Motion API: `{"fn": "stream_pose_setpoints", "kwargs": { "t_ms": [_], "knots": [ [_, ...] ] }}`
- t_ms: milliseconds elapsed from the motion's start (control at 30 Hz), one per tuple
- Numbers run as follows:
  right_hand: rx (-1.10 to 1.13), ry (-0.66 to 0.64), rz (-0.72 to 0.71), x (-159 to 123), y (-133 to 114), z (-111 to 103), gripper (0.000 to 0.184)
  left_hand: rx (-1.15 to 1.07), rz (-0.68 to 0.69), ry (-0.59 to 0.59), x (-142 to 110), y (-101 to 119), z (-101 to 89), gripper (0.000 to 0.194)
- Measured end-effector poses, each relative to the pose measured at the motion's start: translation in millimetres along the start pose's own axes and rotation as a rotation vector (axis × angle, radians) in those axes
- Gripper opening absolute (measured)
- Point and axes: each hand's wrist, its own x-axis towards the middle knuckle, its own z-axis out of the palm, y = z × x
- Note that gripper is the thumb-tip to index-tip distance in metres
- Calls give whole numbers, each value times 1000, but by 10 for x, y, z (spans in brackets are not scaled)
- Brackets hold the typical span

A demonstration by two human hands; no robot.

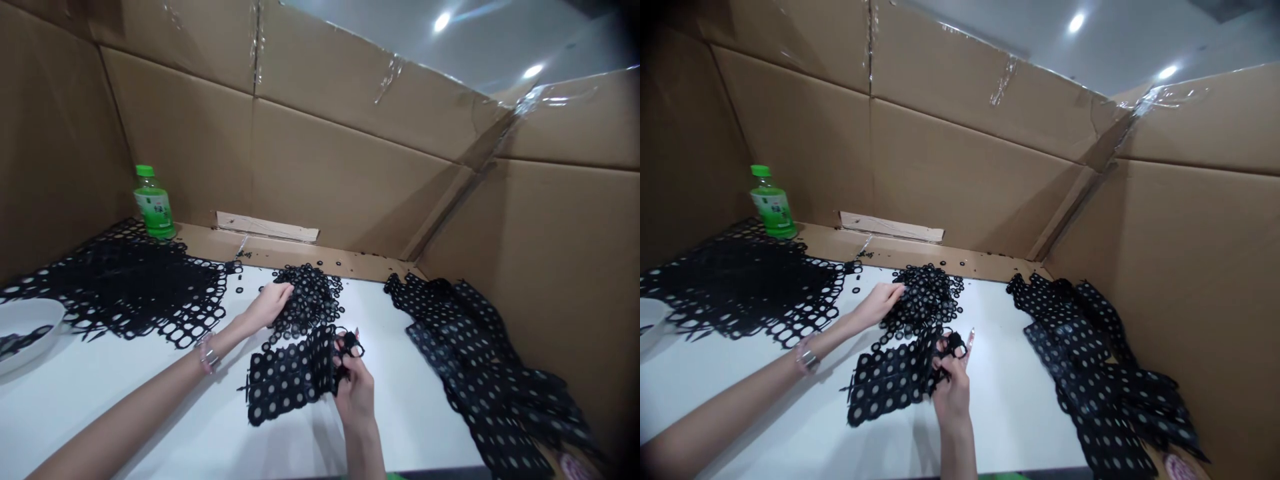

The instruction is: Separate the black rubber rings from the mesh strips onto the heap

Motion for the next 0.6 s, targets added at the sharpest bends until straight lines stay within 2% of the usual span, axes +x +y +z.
{"fn": "stream_pose_setpoints", "kwargs": {
  "t_ms": [100, 200, 267, 367, 467, 533, 600],
  "knots": [
    [20, 61, 120, -6, -51, 24, 39, 81, 11, 1, 125, -80, 59, 30],
    [-4, 74, 153, -6, -59, 56, 38, 142, 10, 15, 182, -74, 130, 19],
    [-3, 79, 175, -4, -46, 61, 38, 165, 18, 34, 176, -13, 132, 17],
    [-1, 105, 216, 5, -13, 61, 39, 158, 83, 29, 55, 190, 82, 21],
    [-3, 109, 208, 11, 16, 81, 36, 43, 219, -121, -178, 470, 52, 35],
    [16, 106, 183, 11, 23, 104, 34, -67, 240, -243, -323, 623, 60, 37],
    [48, 120, 168, 6, 20, 125, 34, -144, 214, -298, -410, 705, 76, 36]
  ]
}}
